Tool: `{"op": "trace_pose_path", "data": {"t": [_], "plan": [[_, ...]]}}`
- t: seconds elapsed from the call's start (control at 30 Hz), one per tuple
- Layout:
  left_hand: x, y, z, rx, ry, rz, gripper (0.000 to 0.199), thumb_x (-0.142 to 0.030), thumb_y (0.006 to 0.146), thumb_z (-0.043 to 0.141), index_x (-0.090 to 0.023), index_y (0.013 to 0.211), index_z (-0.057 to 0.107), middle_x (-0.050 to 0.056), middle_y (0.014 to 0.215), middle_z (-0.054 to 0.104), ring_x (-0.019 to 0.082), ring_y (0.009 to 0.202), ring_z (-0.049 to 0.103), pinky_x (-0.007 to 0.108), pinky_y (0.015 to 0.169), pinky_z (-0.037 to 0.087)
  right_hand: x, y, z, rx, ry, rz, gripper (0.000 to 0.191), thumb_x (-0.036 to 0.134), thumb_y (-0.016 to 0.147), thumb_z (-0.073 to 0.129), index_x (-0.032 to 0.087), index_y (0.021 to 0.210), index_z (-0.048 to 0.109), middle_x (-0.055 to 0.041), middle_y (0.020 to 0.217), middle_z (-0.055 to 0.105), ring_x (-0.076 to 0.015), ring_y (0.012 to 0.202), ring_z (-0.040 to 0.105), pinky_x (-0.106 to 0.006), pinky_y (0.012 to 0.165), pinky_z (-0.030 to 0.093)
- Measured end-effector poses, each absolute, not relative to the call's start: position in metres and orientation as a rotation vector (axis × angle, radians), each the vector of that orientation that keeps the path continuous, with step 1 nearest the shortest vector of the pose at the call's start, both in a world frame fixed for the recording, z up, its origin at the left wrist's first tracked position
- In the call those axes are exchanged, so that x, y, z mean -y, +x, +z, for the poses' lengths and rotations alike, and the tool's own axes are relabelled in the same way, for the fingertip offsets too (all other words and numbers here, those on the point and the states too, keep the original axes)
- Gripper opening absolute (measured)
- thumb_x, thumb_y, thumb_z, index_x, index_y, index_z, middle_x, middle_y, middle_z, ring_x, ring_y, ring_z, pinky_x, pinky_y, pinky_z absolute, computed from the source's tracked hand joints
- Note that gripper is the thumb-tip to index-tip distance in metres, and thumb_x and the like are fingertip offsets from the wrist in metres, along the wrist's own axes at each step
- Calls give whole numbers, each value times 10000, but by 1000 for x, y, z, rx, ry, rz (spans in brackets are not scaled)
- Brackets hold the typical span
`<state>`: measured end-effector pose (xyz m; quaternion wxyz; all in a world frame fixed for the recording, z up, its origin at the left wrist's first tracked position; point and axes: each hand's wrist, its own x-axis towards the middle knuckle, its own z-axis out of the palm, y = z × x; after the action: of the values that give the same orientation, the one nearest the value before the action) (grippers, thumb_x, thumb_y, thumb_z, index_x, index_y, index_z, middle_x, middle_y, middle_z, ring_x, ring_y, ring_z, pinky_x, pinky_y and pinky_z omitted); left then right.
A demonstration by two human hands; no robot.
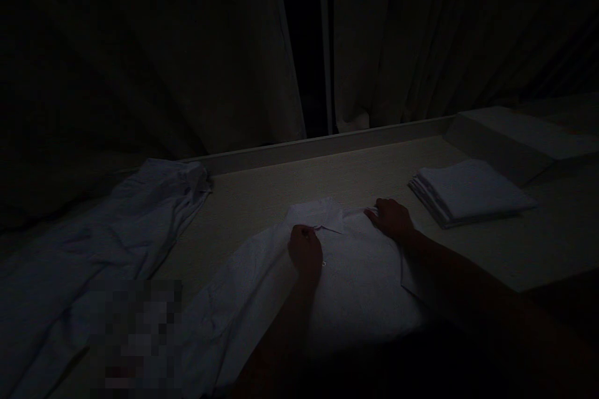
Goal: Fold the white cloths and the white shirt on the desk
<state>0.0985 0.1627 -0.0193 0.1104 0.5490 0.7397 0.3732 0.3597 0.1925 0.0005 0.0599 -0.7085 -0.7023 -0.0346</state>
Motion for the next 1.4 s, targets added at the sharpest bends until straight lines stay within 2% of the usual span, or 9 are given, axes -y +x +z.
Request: {"op": "trace_pose_path", "data": {"t": [0.2,0.37,0.67,1.1,1.3,1.4], "plan": [[-161,100,-18,-2206,1690,1034,98,-200,803,530,-225,891,565,39,819,643,200,782,598,312,719,417,-192,358,2,2111,-2153,-112,488,605,948,346,187,992,591,-104,981,663,-232,951,577,-313,780,373],[-160,101,-17,-2212,1727,999,117,-235,785,584,-220,901,570,46,850,647,211,804,605,336,760,421,-192,357,3,2108,-2151,-86,489,606,945,348,186,986,596,-106,976,665,-237,952,578,-310,771,372],[-161,102,-16,-2198,1785,997,66,-277,869,522,-224,867,562,23,800,650,185,759,604,312,738,407,-192,358,1,2099,-2154,-83,477,594,947,356,182,991,591,-114,980,664,-236,951,581,-313,784,372],[-162,102,-17,-2211,1803,984,104,-279,882,492,-212,875,571,37,789,643,190,747,598,319,736,413,-192,359,-2,2101,-2145,-115,502,613,949,325,185,984,586,-115,971,660,-239,950,577,-313,780,371],[-149,100,-17,-2113,1824,982,155,-301,889,481,-202,916,597,39,830,669,178,766,623,307,729,459,-192,360,0,2114,-2126,-98,486,599,953,339,184,989,589,-119,990,663,-237,968,574,-312,797,369],[-131,80,-16,-1948,1973,957,228,-306,887,486,-192,1032,619,64,971,689,189,904,637,324,821,489,-192,363,0,2126,-2109,-106,482,604,947,350,186,974,588,-114,965,660,-240,937,569,-315,774,366]]}}
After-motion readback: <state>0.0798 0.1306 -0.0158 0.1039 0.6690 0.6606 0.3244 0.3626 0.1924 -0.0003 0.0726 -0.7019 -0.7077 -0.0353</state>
